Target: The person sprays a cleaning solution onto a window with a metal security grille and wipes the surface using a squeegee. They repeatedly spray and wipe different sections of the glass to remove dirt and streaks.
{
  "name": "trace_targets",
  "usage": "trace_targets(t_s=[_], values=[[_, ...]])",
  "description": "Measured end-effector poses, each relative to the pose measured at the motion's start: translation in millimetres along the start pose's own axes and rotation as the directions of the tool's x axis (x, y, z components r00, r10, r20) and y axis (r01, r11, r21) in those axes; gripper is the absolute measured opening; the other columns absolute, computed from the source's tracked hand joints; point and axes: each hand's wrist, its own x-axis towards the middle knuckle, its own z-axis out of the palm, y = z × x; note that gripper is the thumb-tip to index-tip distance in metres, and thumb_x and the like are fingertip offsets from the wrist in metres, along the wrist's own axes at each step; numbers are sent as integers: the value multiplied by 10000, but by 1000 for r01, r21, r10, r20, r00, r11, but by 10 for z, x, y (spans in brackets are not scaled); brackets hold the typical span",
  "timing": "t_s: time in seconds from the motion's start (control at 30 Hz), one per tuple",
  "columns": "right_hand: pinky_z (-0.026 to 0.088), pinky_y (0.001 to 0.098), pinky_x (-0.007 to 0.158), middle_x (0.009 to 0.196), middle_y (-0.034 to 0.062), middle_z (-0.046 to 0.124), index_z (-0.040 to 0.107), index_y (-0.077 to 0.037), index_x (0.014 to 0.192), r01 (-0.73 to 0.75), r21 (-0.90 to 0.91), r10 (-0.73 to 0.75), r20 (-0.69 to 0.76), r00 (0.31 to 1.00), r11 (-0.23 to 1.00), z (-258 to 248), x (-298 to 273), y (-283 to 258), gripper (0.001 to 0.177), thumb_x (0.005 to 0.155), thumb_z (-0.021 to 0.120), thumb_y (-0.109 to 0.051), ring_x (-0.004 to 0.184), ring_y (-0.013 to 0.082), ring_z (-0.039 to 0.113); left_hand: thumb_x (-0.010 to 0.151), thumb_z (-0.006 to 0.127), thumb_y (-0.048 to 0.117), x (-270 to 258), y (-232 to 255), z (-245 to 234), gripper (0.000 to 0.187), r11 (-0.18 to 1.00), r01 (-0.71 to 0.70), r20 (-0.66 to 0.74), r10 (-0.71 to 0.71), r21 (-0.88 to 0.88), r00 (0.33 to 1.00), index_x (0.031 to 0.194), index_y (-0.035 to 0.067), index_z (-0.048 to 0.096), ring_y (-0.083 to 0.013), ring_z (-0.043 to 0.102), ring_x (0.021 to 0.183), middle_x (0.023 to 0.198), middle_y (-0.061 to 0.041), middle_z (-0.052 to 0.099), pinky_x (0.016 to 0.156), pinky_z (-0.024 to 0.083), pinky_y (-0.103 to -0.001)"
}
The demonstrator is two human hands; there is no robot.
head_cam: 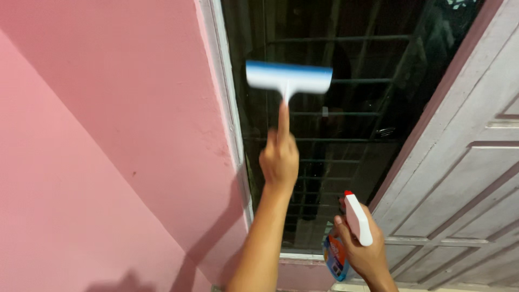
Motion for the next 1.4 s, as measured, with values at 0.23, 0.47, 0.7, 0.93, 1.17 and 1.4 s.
trace_targets(t_s=[0.23,0.47,0.7,0.93,1.17,1.4], values=[[569,325,671,960,107,722,630,-18,1304,-103,-11,103,14,995,995,-96,-49,50,434,890,712,-119,756,151,684,961,602,-56,-655,-36,-315,721,993,82,62,-77,-82,995,1597,201,378,-204,601,532,760,-82,595,458,518,-341],[602,336,674,843,113,709,587,4,1323,-99,36,99,6,995,994,-129,-30,117,448,908,687,-131,736,174,731,1072,575,15,1071,243,-232,710,990,-119,-113,110,-75,987,1633,280,228,-220,590,577,851,-67,590,513,518,-346],[591,335,666,799,119,708,605,4,1304,-140,12,140,1,990,990,-131,-49,213,429,905,692,-130,710,181,730,1054,572,-13,719,-33,-125,739,996,-83,-82,79,-45,994,1641,302,251,-179,604,583,834,-66,621,505,512,-341],[584,322,663,838,94,716,616,-27,1306,-168,-1,168,39,985,986,-65,-128,145,434,889,690,-125,700,154,720,975,556,-57,-702,-370,40,678,998,58,7,-59,26,998,1596,147,374,-200,605,546,770,-85,612,470,530,-335],[567,317,673,805,140,728,613,-19,1332,-136,-18,137,38,990,991,-133,-190,176,450,904,699,-126,703,156,700,991,555,-54,-1139,-127,-278,640,979,169,86,-160,-114,983,1587,116,394,-206,645,603,800,-98,627,502,548,-335],[594,319,666,944,82,717,596,-10,1315,-68,31,67,14,998,997,-147,-97,96,455,888,697,-129,740,146,709,1046,562,-74,383,283,-162,681,983,-90,-103,74,-157,992,1623,172,297,-123,575,589,801,-44,594,483,489,-280]])
